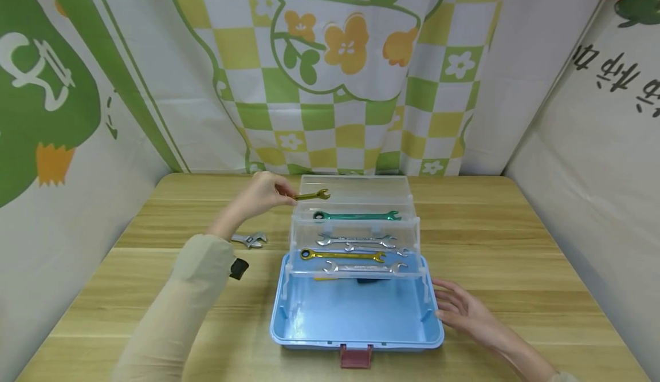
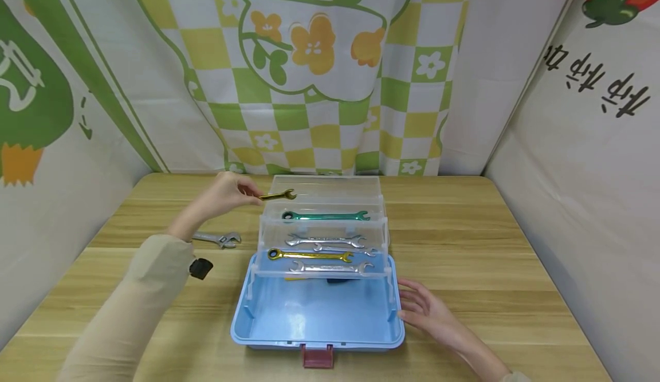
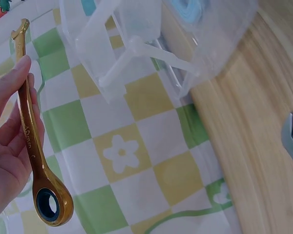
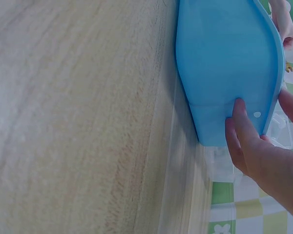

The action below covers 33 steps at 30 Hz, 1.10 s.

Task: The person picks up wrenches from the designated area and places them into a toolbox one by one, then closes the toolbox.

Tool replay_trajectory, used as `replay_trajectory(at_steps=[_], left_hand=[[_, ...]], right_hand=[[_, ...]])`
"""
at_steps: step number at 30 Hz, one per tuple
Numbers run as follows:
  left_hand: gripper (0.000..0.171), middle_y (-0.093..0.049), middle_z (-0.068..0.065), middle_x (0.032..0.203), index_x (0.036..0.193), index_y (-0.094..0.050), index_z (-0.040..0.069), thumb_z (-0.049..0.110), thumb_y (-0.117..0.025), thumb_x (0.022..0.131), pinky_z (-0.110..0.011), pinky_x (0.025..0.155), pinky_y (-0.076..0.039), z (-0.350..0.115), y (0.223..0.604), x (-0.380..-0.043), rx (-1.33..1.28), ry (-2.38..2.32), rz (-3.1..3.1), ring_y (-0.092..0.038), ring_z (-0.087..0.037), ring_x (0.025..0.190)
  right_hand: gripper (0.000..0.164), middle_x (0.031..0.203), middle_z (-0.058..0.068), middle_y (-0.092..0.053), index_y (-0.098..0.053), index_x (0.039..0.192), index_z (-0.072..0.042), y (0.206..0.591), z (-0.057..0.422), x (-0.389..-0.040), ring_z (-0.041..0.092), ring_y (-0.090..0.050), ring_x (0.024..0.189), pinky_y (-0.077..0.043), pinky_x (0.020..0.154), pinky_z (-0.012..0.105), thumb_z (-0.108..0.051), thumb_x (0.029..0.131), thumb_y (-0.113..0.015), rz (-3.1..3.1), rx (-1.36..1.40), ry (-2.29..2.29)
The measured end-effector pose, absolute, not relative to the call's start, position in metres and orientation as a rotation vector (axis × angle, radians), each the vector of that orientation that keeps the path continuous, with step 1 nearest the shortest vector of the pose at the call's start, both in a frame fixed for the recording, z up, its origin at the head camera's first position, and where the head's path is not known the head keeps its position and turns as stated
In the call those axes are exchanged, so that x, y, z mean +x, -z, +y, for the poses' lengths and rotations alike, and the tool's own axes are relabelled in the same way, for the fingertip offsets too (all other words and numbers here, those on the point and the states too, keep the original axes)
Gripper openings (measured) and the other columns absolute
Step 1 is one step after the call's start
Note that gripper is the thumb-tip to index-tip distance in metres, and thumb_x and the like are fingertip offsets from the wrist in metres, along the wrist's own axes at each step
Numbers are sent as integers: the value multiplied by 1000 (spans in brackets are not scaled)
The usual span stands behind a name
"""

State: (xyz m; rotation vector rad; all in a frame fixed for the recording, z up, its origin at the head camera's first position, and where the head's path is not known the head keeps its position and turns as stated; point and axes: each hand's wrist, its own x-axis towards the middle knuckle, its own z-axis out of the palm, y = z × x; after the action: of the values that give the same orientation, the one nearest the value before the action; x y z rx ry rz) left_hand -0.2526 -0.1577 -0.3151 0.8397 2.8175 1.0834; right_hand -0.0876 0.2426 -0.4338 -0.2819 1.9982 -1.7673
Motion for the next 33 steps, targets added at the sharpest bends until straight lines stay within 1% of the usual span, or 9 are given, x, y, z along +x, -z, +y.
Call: replay_trajectory(at_steps=[8,13,20,27,33], left_hand=[[10,-65,-5,74,80,-68,2,7,-71,72,-26,61,-49,-140,310,-257,914,-1054,2798,-59,-14,66],[8,-65,-3,75,79,-68,4,8,-71,72,-27,63,-49,-128,307,-260,937,-1009,2792,-59,-13,67],[7,-65,-3,75,77,-68,5,7,-72,71,-26,64,-49,-112,302,-267,1004,-958,2779,-59,-13,68],[7,-65,-2,75,78,-68,6,9,-72,73,-26,64,-48,-97,299,-274,1033,-893,2743,-58,-12,67],[9,-64,-2,74,79,-68,5,9,-72,72,-25,63,-47,-84,297,-278,1067,-840,2724,-57,-13,67]], right_hand=[[65,134,37,-20,-10,137,7,434,242,-88,45,-30,120,-41,91,33,-9,89,-51,2003,-292,1766],[65,133,37,-21,-10,136,7,434,242,-87,46,-31,120,-42,90,33,-10,89,-51,2012,-292,1759],[65,134,37,-20,-10,137,6,433,242,-87,46,-29,120,-42,90,32,-10,89,-51,2013,-305,1760],[65,133,38,-19,-10,137,7,433,242,-87,47,-29,120,-42,90,32,-9,89,-51,2016,-308,1762],[66,134,38,-20,-10,137,6,432,241,-87,47,-29,120,-42,90,32,-10,89,-51,2015,-287,1763]])
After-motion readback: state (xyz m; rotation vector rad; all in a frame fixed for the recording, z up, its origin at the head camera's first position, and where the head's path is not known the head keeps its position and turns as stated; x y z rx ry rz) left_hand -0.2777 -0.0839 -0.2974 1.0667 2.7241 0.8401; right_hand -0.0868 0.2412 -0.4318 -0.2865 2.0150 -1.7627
